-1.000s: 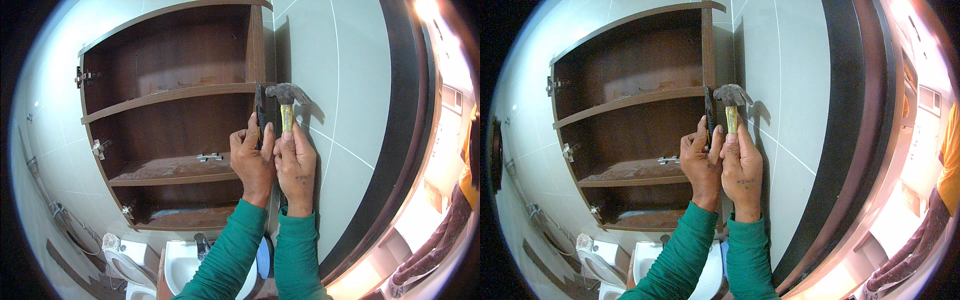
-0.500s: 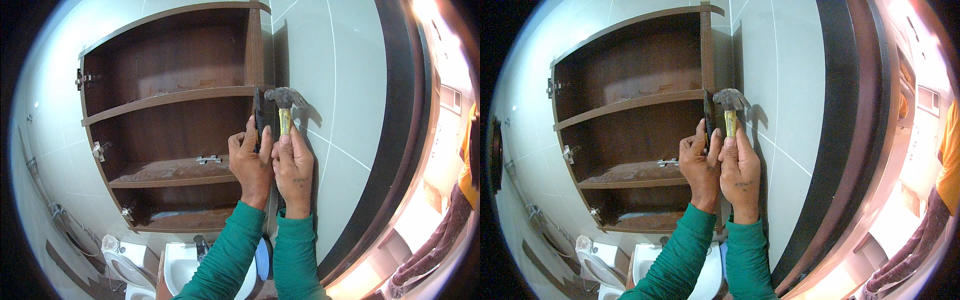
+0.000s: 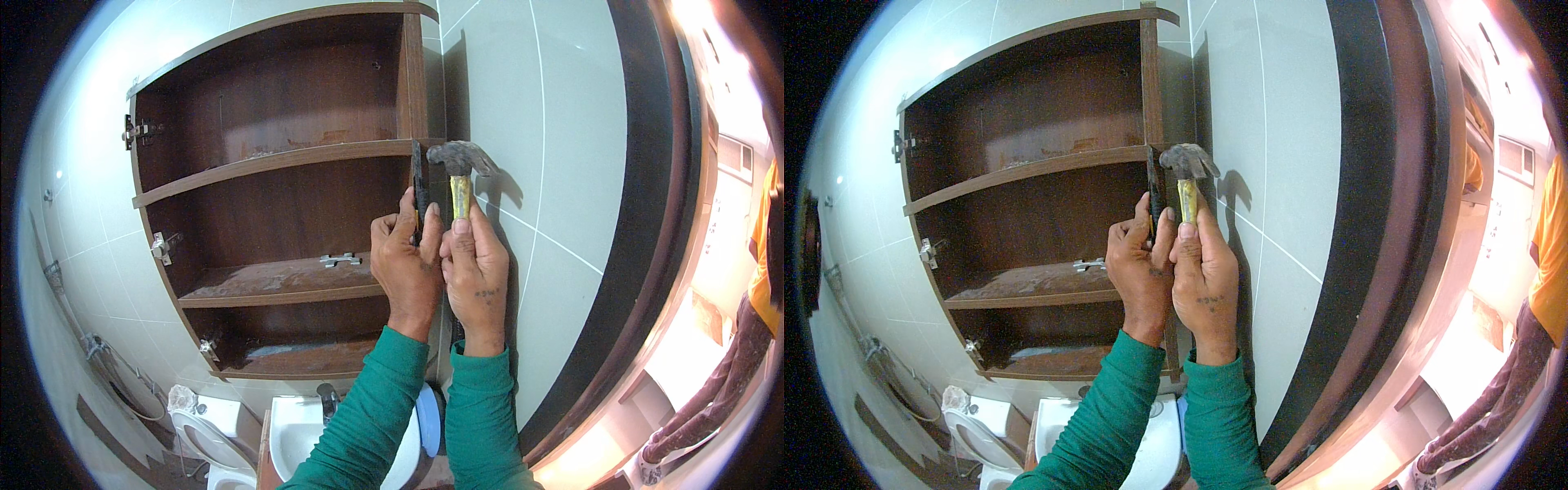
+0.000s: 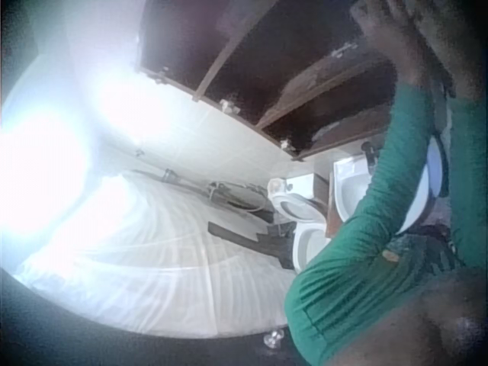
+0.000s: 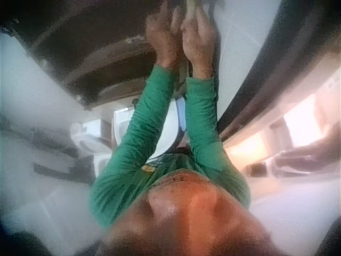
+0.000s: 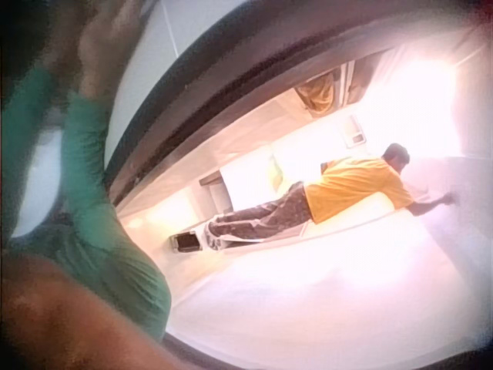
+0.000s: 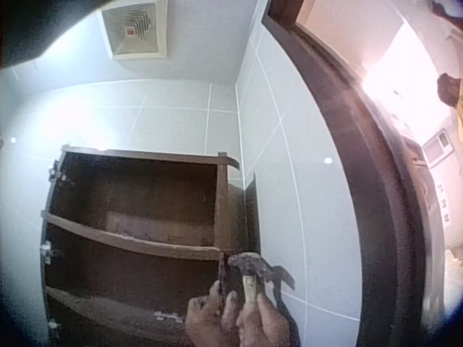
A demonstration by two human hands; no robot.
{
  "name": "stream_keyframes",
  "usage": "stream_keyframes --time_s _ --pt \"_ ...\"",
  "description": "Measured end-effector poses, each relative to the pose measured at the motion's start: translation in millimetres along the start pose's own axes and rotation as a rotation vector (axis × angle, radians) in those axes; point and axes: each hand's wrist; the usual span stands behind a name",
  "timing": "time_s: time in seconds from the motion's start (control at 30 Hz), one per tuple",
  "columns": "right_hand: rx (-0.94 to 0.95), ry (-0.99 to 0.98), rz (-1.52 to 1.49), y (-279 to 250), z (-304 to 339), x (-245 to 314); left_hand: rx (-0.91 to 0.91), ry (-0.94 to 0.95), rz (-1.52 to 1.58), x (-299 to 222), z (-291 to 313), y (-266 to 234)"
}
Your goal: The person uses a hammer and a utility knife to pry and separate the wooden frame of a wall-mounted bathroom cabinet. They repeatedly tap the knife into the seams and pull at the wood to loosen the structure.
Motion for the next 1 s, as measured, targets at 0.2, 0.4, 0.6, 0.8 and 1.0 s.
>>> stream_keyframes --time_s 0.2,0.4,0.6,0.8,1.0 --pt "-0.006 0.011 0.012 -1 1 2 0.016 0.0 0.046 -3 -3 -3" --pt "-0.032 -0.059 0.11 1 3 5 0.035 -0.009 0.046 0 -4 -6" --pt "-0.047 -0.16 0.239 3 -2 3 -0.016 0.013 -0.011 2 -3 -1" --pt "-0.044 -0.041 0.123 2 -4 7 -0.044 0.033 -0.027 5 3 5" --pt "-0.044 -0.041 0.072 3 -3 3 -0.061 0.028 -0.023 6 6 8"
Point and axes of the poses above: each hand's wrist, its own z-axis away from the middle knuckle, its own y-axis out of the palm, x = y × z, and after that the axes turned 7 degrees about -z, right-handed
